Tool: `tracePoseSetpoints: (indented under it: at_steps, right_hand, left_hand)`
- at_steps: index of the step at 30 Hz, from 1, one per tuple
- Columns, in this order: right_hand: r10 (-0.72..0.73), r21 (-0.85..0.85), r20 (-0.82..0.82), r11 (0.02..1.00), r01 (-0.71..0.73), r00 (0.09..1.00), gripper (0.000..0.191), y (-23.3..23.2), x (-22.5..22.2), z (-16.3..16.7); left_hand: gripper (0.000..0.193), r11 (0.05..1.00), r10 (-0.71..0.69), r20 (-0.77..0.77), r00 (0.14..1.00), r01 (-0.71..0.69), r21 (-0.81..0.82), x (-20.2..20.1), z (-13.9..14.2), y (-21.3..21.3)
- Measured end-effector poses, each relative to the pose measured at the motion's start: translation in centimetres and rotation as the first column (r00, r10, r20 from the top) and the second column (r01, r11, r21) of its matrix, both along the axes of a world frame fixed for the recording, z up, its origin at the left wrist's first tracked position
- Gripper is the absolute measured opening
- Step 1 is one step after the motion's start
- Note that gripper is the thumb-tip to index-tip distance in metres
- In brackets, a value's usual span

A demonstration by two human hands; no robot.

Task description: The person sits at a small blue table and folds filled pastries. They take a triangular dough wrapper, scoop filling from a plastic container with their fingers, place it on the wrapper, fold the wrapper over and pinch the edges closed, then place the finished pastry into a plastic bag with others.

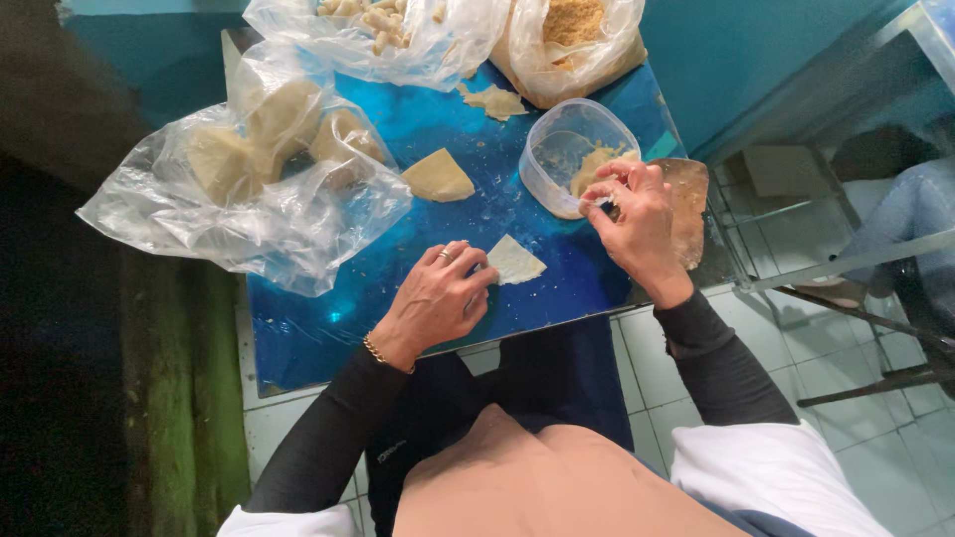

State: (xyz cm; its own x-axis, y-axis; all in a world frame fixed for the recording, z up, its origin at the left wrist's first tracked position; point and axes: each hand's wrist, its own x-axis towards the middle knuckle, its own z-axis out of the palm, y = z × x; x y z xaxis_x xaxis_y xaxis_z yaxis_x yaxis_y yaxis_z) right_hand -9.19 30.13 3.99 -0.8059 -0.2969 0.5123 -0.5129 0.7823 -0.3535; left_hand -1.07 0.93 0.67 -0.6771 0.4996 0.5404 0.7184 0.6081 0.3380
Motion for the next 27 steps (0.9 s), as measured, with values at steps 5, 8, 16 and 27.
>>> tracePoseSetpoints:
  at_steps: [5,8,16,27]
  right_hand:
    - [0.04,-0.026,-0.054,0.999,-0.041,0.998,0.033,-1.5,1.9,0.2]
    - [0.186,0.013,0.033,0.982,-0.187,0.982,0.056,-3.8,3.5,-0.8]
    - [0.325,0.533,-0.169,0.824,-0.191,0.93,0.054,-5.0,3.4,-2.3]
    - [0.326,0.439,-0.061,0.857,-0.268,0.943,0.059,-5.1,3.9,-2.6]
  left_hand:
    - [0.025,1.0,0.013,-0.009,1.0,-0.014,-0.018,0.0,-0.3,-0.1]
    - [0.025,0.999,0.016,-0.017,1.0,-0.017,-0.037,-0.2,-0.3,-0.2]
    - [0.024,0.998,0.033,-0.003,0.999,-0.033,-0.057,0.0,-0.5,-0.3]
    - [0.028,0.999,0.028,0.003,1.0,-0.028,-0.034,-0.1,-0.4,-0.3]
